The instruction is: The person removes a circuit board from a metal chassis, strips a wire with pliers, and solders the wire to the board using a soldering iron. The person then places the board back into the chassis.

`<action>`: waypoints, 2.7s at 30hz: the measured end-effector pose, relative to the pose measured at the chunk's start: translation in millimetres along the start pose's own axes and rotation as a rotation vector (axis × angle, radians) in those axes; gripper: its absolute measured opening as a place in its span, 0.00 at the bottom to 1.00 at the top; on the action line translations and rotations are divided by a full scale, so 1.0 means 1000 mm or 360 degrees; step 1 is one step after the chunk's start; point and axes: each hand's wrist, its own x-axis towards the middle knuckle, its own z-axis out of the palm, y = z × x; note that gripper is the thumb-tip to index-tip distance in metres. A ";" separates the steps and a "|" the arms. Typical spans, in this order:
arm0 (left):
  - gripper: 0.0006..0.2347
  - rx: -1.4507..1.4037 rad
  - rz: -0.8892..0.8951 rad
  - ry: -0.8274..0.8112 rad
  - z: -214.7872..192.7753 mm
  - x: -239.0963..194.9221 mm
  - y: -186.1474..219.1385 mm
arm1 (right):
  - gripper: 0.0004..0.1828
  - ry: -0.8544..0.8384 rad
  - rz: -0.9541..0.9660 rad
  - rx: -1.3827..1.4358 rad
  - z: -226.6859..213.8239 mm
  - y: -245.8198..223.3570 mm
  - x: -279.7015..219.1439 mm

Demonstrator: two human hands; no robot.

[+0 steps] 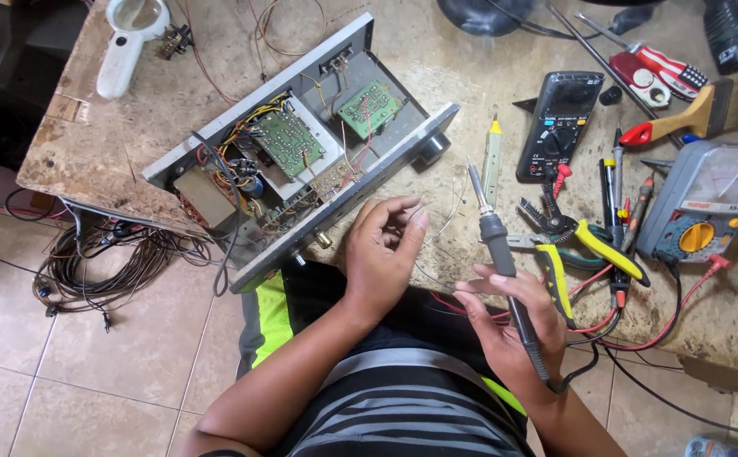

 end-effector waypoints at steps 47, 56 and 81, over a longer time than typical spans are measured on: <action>0.03 0.0616 0.0964 -0.0070 -0.005 0.012 -0.006 | 0.16 0.0425 0.0313 -0.0106 -0.036 0.024 -0.024; 0.03 0.0706 0.0977 -0.0063 -0.005 0.012 -0.010 | 0.17 0.0426 0.0324 -0.0113 -0.033 0.027 -0.024; 0.03 0.0712 0.0975 -0.0052 -0.005 0.011 -0.013 | 0.16 0.0408 0.0353 -0.0158 -0.031 0.029 -0.024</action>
